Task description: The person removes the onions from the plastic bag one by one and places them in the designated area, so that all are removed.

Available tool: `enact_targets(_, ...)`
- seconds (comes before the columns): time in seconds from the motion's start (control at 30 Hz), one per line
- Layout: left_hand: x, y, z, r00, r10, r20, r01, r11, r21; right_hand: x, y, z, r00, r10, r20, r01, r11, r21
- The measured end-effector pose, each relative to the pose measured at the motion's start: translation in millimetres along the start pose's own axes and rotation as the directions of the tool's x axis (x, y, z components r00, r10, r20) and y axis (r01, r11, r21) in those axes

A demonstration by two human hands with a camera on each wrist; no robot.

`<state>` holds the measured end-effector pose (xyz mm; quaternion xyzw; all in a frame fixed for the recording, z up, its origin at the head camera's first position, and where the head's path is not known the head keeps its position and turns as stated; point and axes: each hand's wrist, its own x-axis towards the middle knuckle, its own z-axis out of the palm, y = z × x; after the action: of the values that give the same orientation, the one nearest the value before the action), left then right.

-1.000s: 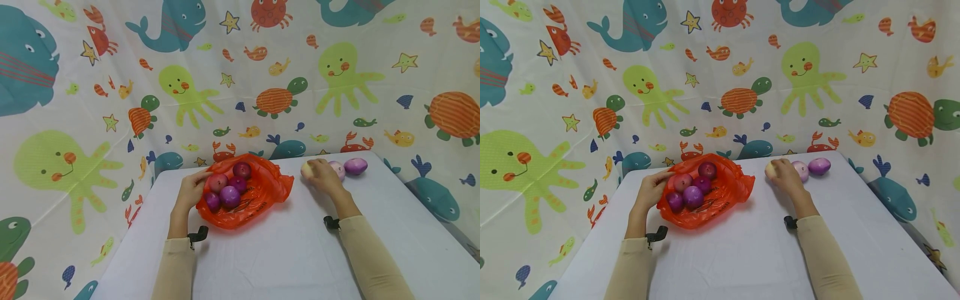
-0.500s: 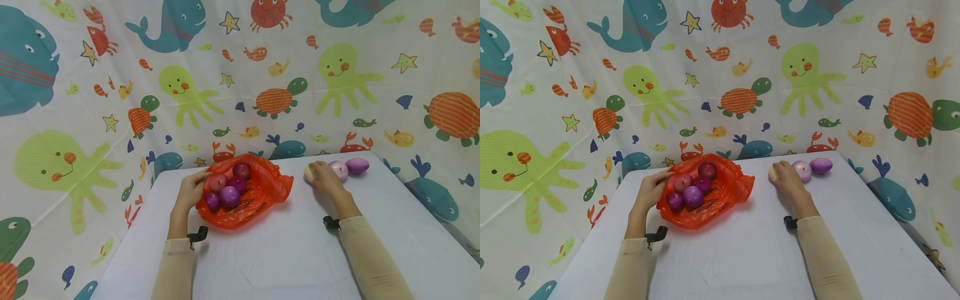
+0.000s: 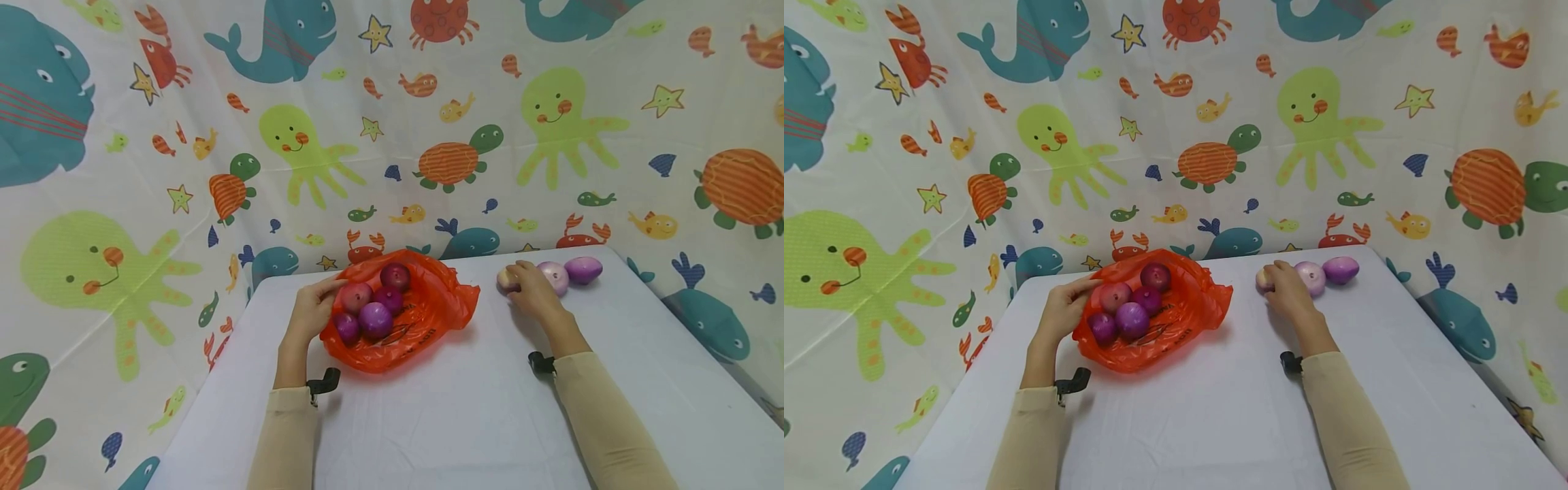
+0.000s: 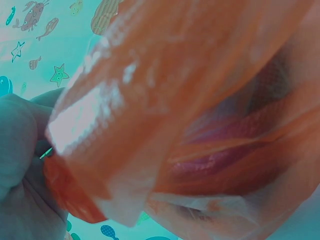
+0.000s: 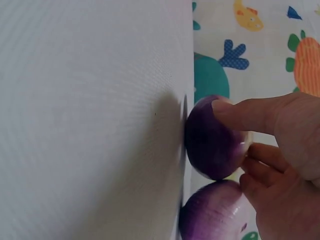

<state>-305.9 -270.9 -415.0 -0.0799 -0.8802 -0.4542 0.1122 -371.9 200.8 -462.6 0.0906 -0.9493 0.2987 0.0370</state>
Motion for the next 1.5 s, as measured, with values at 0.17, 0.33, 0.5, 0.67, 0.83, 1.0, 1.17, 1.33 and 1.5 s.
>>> enact_targets(0.17,0.0,0.3,-0.9,1.0,0.004,0.0,-0.004,1.0,-0.006,0,-7,-1,0.997,-0.042,-0.058,0.042,0.999,-0.001)
enact_targets(0.33,0.2,1.4,-0.8,1.0,0.018,-0.006,-0.018,1.0,-0.004,-1,-24,-5,0.986,-0.075,-0.149,0.079,0.997,0.022)
enact_targets(0.5,-0.2,3.3,-0.2,1.0,0.02,-0.007,-0.02,1.0,-0.009,-4,-45,-6,0.958,-0.135,-0.252,0.149,0.988,0.037)
enact_targets(0.67,-0.1,3.3,-0.1,1.0,0.015,-0.008,-0.016,1.0,-0.011,-10,-70,-6,0.901,-0.247,-0.356,0.274,0.961,0.026)
enact_targets(0.83,-0.2,3.7,-0.5,1.0,0.004,-0.01,-0.004,1.0,-0.013,-16,-97,-1,0.819,-0.376,-0.434,0.431,0.902,0.032)
enact_targets(1.0,-0.2,2.2,-0.3,1.0,0.013,-0.005,-0.013,1.0,-0.013,-23,-125,9,0.756,-0.486,-0.439,0.553,0.833,0.03)
enact_targets(1.17,0.4,1.3,0.0,1.0,0.019,-0.007,-0.019,1.0,-0.005,-28,-155,31,0.685,-0.611,-0.397,0.665,0.747,-0.003)
enact_targets(1.33,1.6,-0.5,-0.2,1.0,0.02,-0.013,-0.02,1.0,0.003,-26,-176,63,0.657,-0.698,-0.283,0.724,0.69,-0.021)
enact_targets(1.5,2.6,-1.1,-0.8,0.999,0.035,-0.003,-0.035,0.999,0.003,-20,-186,89,0.707,-0.699,-0.107,0.703,0.711,0.001)
